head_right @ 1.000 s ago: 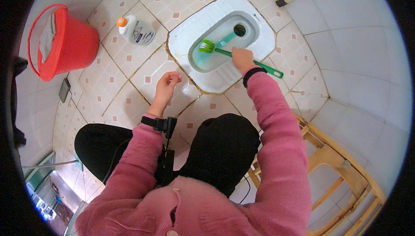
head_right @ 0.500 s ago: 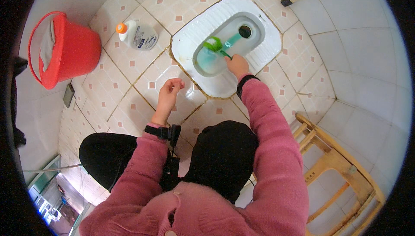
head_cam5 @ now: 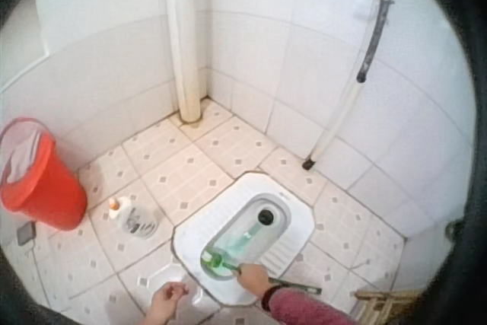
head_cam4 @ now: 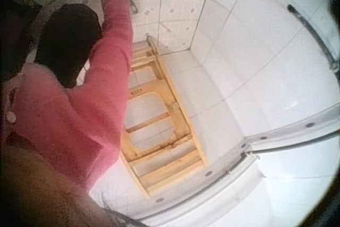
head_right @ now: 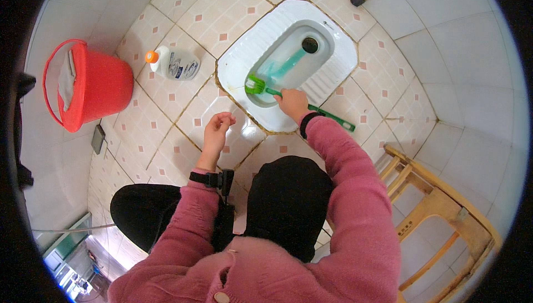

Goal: The person enters a tiled bathroom, mops the floor with a flat mop, then squats to clean a squat toilet. They pour liquid cleaner into the bowl and scrub it with a green toilet brush.

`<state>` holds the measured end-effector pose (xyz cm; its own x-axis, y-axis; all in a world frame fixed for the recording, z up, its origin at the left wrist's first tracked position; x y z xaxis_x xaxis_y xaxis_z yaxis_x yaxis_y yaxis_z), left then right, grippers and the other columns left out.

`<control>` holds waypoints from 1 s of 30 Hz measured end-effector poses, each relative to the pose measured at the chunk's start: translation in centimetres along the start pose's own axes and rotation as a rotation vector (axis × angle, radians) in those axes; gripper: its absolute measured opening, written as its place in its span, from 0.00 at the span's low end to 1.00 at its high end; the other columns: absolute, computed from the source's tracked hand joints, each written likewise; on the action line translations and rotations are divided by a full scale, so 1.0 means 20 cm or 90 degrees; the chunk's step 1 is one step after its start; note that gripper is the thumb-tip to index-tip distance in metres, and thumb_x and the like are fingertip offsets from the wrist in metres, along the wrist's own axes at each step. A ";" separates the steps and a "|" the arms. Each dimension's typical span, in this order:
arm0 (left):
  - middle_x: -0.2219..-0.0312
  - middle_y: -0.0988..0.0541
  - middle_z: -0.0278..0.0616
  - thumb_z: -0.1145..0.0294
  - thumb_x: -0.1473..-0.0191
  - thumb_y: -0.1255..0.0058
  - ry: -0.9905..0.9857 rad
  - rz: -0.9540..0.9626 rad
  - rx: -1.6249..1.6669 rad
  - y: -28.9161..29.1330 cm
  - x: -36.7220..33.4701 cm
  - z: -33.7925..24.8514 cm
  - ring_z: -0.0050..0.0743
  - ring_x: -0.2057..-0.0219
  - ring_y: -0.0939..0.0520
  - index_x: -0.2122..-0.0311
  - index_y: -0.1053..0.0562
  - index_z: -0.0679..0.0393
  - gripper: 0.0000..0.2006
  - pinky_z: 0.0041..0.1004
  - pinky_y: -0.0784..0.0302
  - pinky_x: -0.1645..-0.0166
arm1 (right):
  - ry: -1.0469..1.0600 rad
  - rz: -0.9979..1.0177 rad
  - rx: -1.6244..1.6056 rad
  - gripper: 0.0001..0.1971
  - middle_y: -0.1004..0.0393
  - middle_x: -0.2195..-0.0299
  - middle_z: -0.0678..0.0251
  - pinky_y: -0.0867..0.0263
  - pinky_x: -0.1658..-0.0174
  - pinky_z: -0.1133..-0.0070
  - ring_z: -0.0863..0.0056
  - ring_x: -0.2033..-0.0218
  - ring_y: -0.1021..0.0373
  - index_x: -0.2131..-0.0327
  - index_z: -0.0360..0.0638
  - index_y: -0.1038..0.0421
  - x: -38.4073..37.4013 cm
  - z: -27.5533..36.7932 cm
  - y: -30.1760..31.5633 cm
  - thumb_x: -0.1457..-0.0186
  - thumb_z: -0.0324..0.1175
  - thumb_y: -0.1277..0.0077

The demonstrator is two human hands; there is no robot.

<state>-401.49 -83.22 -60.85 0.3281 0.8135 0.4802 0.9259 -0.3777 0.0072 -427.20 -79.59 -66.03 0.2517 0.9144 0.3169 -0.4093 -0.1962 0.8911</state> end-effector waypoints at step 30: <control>0.67 0.23 0.40 0.75 0.43 0.56 -0.013 -0.036 0.031 0.08 0.04 0.02 0.26 0.64 0.22 0.59 0.30 0.63 0.08 0.23 0.29 0.56 | 0.032 -0.023 0.021 0.18 0.26 0.77 0.58 0.34 0.69 0.63 0.57 0.74 0.29 0.76 0.42 0.27 -0.13 -0.05 0.12 0.49 0.49 0.52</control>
<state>-399.71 -83.01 -60.74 0.2790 0.8416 0.4625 0.9507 -0.3101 -0.0092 -429.73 -82.04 -65.07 0.2209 0.9378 0.2678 -0.3710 -0.1731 0.9124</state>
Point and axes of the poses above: each hand's wrist, its own x-axis away from the middle knuckle, its own y-axis out of the back of the hand, z = x × y, the point moved 5 cm from there along -x, towards the middle knuckle
